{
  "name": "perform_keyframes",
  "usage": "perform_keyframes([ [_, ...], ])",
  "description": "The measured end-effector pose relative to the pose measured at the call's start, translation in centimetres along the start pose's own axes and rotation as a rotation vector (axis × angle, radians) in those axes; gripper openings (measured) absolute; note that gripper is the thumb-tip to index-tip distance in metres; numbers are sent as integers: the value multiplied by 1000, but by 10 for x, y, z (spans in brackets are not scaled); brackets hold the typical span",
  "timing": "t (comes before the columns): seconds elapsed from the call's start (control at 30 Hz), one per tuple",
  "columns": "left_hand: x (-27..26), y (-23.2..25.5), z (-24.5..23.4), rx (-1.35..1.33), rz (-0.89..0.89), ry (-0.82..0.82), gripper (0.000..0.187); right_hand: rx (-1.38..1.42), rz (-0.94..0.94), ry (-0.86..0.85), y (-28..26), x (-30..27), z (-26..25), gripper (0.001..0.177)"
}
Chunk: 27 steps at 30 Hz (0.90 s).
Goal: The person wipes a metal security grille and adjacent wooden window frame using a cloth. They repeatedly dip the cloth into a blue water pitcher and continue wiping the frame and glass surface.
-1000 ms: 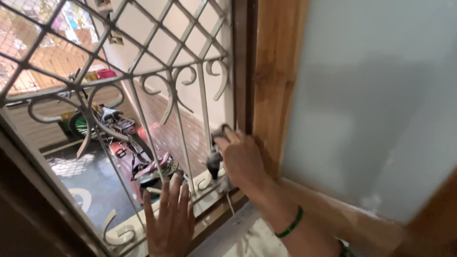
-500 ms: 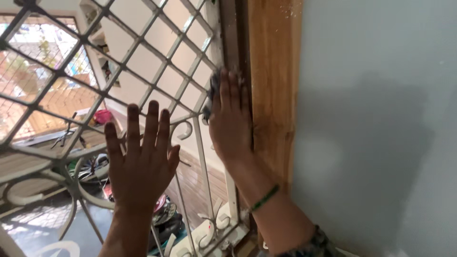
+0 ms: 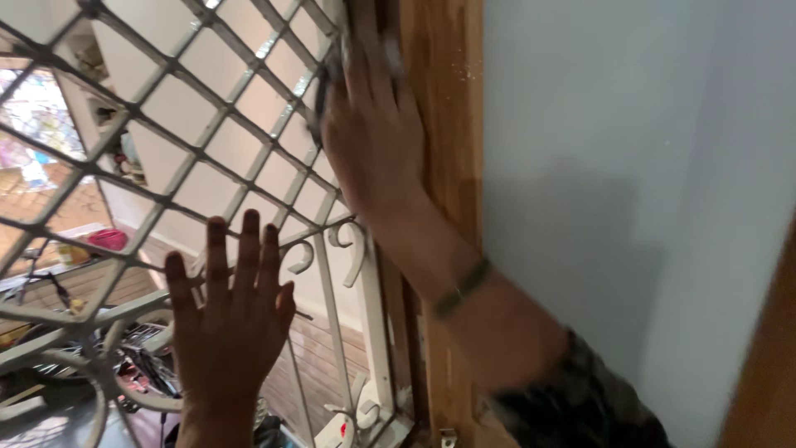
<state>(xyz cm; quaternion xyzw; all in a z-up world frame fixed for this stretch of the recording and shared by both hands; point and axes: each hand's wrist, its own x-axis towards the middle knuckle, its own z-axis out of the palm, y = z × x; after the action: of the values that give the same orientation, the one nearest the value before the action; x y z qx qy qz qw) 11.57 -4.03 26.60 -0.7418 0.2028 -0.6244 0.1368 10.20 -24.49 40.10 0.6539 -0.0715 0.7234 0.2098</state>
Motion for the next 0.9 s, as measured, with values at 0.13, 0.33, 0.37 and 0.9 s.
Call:
perform_keyframes([
  [0.13, 0, 0, -1, 34, -13, 28, 66, -494, -79, -409, -4, 13, 14, 70],
  [0.33, 2, -5, 2, 166, 68, -19, 71, -359, -36, -501, -20, -55, -6, 67],
  [0.37, 1, -6, 3, -163, 55, 71, 66, -358, -42, -518, -23, -63, -13, 68],
  [0.9, 6, 5, 45, -286, 175, 166, 65, 313, -114, -277, -23, -102, -70, 13],
])
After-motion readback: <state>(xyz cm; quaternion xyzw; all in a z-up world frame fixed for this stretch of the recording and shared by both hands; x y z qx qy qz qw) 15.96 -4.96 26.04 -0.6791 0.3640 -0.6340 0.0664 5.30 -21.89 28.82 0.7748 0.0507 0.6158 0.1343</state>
